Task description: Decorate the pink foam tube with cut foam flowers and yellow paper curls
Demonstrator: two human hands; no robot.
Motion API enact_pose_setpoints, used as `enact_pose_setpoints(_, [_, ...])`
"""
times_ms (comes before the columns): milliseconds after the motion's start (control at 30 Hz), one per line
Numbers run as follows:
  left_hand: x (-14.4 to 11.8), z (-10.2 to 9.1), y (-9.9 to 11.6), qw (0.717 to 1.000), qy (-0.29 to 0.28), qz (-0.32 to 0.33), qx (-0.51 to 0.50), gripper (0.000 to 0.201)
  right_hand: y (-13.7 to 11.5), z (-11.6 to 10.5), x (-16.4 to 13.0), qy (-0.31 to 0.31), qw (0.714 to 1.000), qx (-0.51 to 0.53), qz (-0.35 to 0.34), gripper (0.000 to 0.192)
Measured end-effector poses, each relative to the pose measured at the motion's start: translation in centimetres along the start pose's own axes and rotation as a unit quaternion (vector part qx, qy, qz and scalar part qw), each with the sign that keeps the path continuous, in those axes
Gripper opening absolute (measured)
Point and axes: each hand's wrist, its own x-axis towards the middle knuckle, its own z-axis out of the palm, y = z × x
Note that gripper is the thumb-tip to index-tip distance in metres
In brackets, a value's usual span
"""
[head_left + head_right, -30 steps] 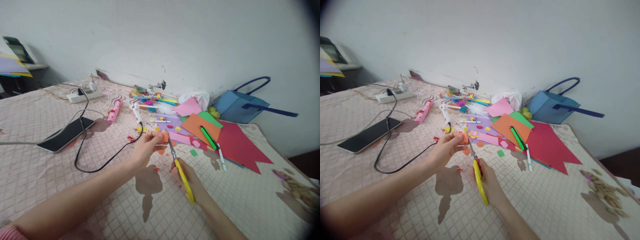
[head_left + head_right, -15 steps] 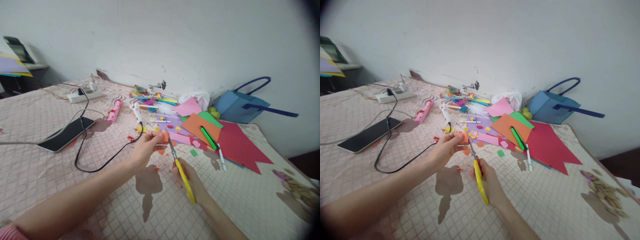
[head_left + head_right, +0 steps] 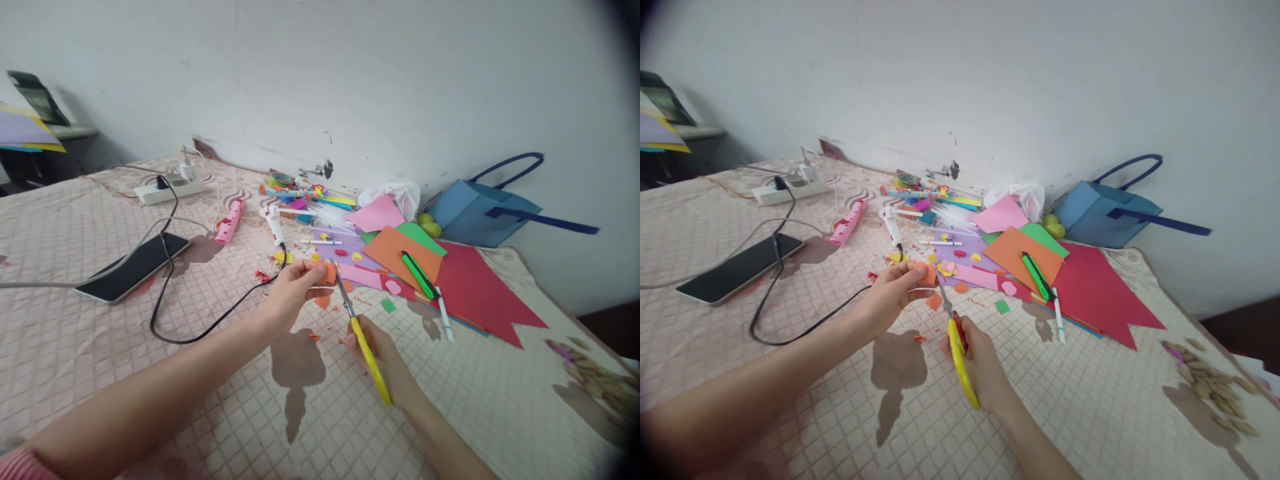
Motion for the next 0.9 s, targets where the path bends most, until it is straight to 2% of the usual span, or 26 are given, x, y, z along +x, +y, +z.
enact_pose_setpoints(500, [0.21, -0.27, -0.05, 1.000, 0.002, 0.005, 0.004, 0.022, -0.48, 0.26, 0.01, 0.009, 0.998, 0.054, 0.025, 0.029])
enact_pose_setpoints(700, [0.48, -0.51, 0.00, 1.000, -0.005, 0.002, 0.014, 0.023, -0.10, 0.11, -0.07, 0.011, 1.000, 0.016, 0.015, 0.027])
enact_pose_setpoints(900, [0.81, -0.79, 0.21, 1.000, -0.013, 0.000, 0.022, 0.023, 0.49, 0.16, -0.02, 0.012, 0.999, 0.030, 0.020, 0.028])
